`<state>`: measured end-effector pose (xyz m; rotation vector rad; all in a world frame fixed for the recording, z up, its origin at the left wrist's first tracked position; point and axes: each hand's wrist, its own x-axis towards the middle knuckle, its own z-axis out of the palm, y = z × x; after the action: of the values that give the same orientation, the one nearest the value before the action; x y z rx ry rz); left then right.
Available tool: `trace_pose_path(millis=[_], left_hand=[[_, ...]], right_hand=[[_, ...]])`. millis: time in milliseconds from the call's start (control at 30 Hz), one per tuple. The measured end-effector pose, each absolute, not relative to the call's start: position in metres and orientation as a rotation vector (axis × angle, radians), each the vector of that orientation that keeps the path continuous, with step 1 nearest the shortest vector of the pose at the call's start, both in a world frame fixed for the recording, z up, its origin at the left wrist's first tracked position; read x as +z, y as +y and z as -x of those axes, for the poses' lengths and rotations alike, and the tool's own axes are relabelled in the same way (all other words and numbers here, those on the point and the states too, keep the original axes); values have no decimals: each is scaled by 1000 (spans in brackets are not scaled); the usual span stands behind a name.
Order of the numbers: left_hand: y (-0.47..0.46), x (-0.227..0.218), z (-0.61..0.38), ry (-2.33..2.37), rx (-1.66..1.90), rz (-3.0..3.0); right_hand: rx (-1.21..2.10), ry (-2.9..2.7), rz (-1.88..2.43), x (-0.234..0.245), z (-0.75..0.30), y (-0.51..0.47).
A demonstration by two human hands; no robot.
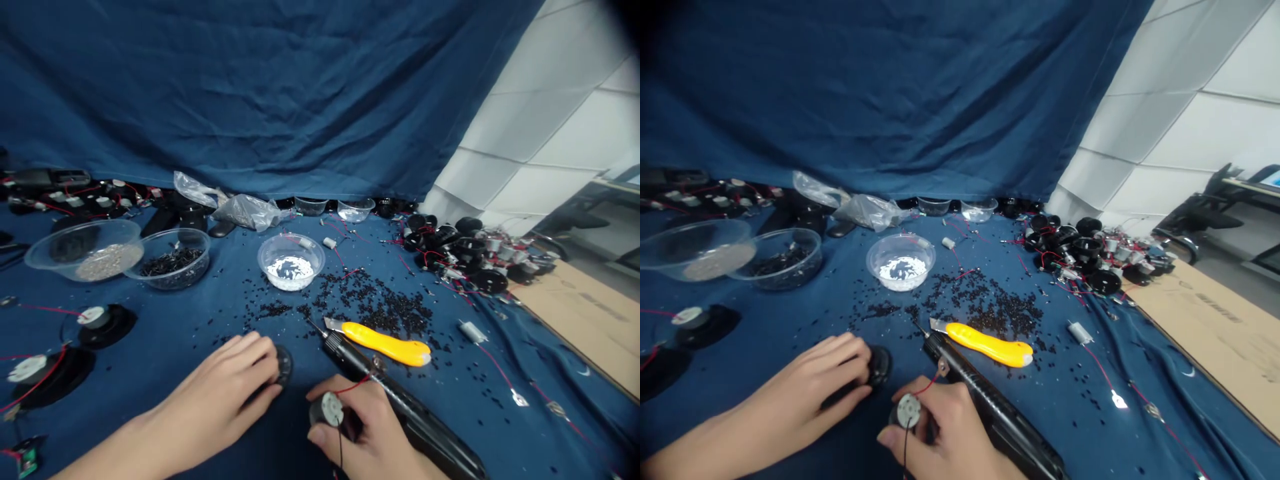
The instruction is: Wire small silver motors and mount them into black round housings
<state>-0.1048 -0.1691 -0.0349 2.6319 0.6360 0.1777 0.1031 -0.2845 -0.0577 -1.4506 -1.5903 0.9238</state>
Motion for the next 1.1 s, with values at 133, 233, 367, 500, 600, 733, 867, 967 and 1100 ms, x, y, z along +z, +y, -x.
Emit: trace_pose_path(millis=[133,233,367,500,600,733,867,967,1100], left_hand=[[-148,-16,134,894,-35,-2648],[-122,6,139,1066,-55,-2591],[-87,31,99,992,82,-2783],[-55,32,30,942,-27,-2845],[-36,19,-10,935,-325,-2801],[-23,4,-30,956,-573,-2722],[-15,-3,-26,968,-540,-2715],[-7,-2,-18,1030,-367,-2739],[-6,13,-7,1123,-12,-2729]], right_hand=[[1043,-1602,1486,-61,-102,-285],[1065,-1597,1520,-60,-101,-283],[1027,-1598,1528,-57,-104,-280],[961,-1597,1523,-56,-112,-278],[902,-1549,1535,-58,-122,-273],[876,-1466,1547,-60,-130,-268],[911,-1442,1517,-59,-130,-267],[922,-1429,1499,-58,-128,-268],[937,-1407,1477,-56,-128,-268]])
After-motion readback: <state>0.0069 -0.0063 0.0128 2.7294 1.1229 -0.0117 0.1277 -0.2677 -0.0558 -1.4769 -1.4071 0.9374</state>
